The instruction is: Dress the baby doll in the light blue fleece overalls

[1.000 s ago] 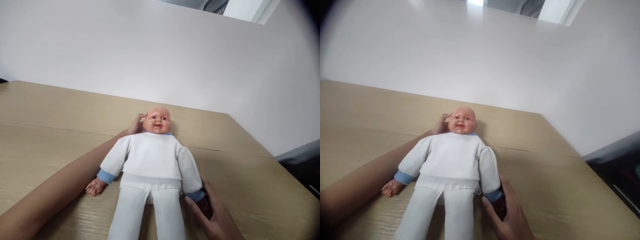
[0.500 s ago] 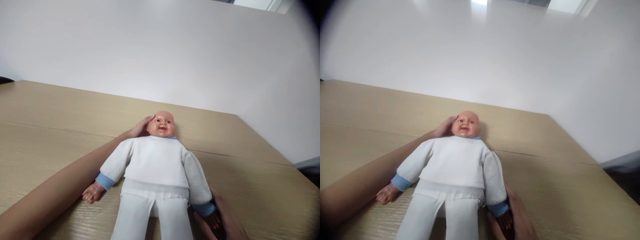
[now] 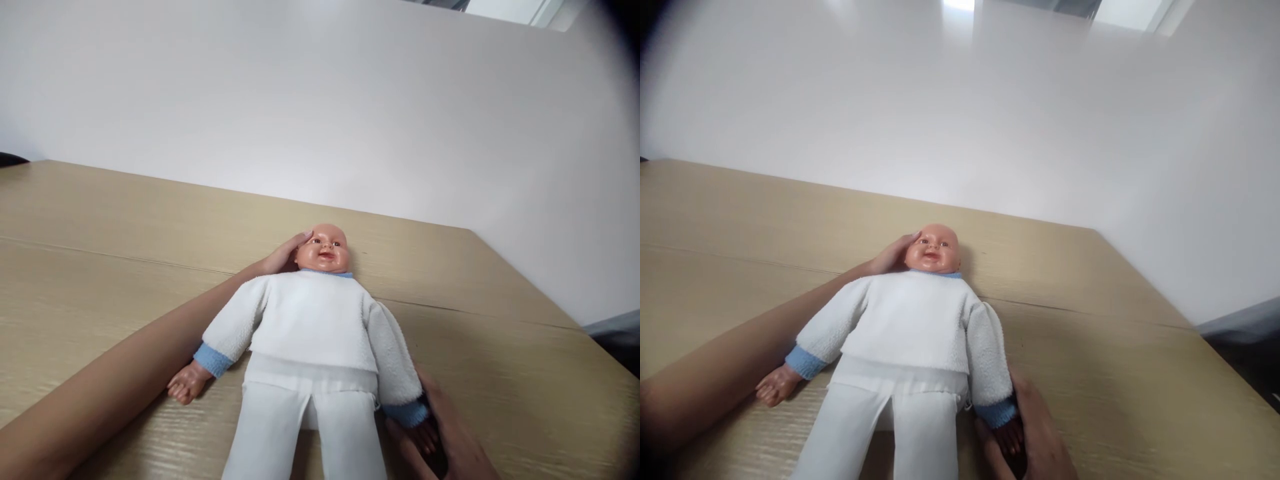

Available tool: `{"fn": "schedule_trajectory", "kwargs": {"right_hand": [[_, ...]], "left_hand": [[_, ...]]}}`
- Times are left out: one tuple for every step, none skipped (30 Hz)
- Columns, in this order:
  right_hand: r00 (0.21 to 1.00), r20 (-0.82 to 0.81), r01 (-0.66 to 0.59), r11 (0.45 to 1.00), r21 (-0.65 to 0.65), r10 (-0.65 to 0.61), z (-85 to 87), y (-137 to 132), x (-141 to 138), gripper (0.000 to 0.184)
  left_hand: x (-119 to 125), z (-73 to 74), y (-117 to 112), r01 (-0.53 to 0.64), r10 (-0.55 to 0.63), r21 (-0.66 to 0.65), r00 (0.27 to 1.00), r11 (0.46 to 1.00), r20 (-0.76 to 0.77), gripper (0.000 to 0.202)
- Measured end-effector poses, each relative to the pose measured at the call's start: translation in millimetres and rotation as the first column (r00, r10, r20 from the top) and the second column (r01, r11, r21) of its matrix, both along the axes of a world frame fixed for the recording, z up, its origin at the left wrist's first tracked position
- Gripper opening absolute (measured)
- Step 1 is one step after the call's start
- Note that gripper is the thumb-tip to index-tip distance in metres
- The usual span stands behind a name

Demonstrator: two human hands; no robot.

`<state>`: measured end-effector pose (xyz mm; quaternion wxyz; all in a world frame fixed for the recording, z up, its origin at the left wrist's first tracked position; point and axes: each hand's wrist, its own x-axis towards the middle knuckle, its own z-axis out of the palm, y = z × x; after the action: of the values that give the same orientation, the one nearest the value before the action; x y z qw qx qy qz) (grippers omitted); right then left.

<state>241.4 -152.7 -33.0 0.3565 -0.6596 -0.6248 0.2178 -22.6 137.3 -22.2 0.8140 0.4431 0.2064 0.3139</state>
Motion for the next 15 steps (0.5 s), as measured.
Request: {"fn": "schedule_trajectory", "kwargs": {"right_hand": [[0.999, 0.021, -0.041, 0.999, 0.009, 0.041, -4.8, 1.0, 5.0, 0.056], [0.995, 0.045, -0.088, 0.996, 0.017, 0.087, -9.2, 1.6, 10.3, 0.055], [0.989, 0.069, -0.130, 0.991, 0.021, 0.128, -13.0, 1.9, 15.4, 0.056], [0.984, 0.087, -0.159, 0.987, 0.021, 0.157, -15.9, 1.9, 19.9, 0.058], [0.980, 0.099, -0.174, 0.984, 0.019, 0.172, -18.1, 1.7, 23.6, 0.059], [0.979, 0.107, -0.179, 0.984, 0.011, 0.176, -19.5, 1.4, 26.1, 0.060], [0.978, 0.112, -0.177, 0.984, 0.002, 0.176, -20.2, 0.9, 27.5, 0.060], [0.977, 0.118, -0.176, 0.984, -0.010, 0.176, -20.4, 0.5, 28.0, 0.059], [0.976, 0.126, -0.178, 0.984, -0.021, 0.179, -20.1, 0.2, 27.5, 0.059], [0.973, 0.134, -0.184, 0.983, -0.029, 0.186, -19.4, -0.1, 26.3, 0.058], [0.972, 0.139, -0.188, 0.982, -0.037, 0.191, -18.2, -0.3, 24.5, 0.058], [0.971, 0.141, -0.187, 0.981, -0.045, 0.192, -16.6, -0.4, 22.3, 0.057], [0.972, 0.144, -0.182, 0.982, -0.051, 0.188, -14.6, -0.4, 19.9, 0.056], [0.971, 0.153, -0.176, 0.983, -0.052, 0.182, -12.6, -0.3, 17.3, 0.055], [0.970, 0.168, -0.169, 0.985, -0.040, 0.174, -10.6, 0.0, 14.8, 0.055]], "left_hand": [[0.2, 0.0, 0.0, 0.008, -0.008, -0.002, 1.000, 1.000, 0.003, 0.062], [0.2, 0.1, 0.1, 0.012, -0.012, -0.002, 1.000, 1.000, 0.005, 0.061], [0.2, 0.1, 0.3, 0.013, -0.013, 0.000, 1.000, 1.000, 0.004, 0.061], [0.0, 0.0, 0.6, 0.011, -0.011, 0.003, 1.000, 1.000, 0.001, 0.061], [-0.1, 0.0, 0.9, 0.008, -0.008, 0.004, 1.000, 1.000, -0.003, 0.061], [-0.3, -0.1, 1.2, 0.005, -0.005, 0.004, 1.000, 1.000, -0.006, 0.061], [-0.4, -0.1, 1.4, 0.004, -0.004, 0.004, 1.000, 1.000, -0.007, 0.062], [-0.4, -0.2, 1.6, 0.005, -0.005, 0.005, 1.000, 1.000, -0.007, 0.062], [-0.1, -0.2, 1.5, 0.006, -0.006, 0.007, 1.000, 1.000, -0.007, 0.062], [0.3, 0.0, 1.3, 0.008, -0.008, 0.009, 1.000, 1.000, -0.005, 0.062], [0.8, 0.4, 0.8, 0.009, -0.009, 0.010, 1.000, 1.000, -0.006, 0.062], [1.4, 1.2, 0.0, 0.006, -0.006, 0.011, 1.000, 1.000, -0.012, 0.063], [2.0, 2.6, -1.2, 0.001, -0.001, 0.011, 1.000, 1.000, -0.024, 0.064], [2.3, 4.6, -2.5, -0.004, 0.004, 0.012, 0.999, 1.000, -0.042, 0.064], [2.1, 7.4, -4.0, -0.002, 0.003, 0.015, 0.998, 1.000, -0.066, 0.065]]}}
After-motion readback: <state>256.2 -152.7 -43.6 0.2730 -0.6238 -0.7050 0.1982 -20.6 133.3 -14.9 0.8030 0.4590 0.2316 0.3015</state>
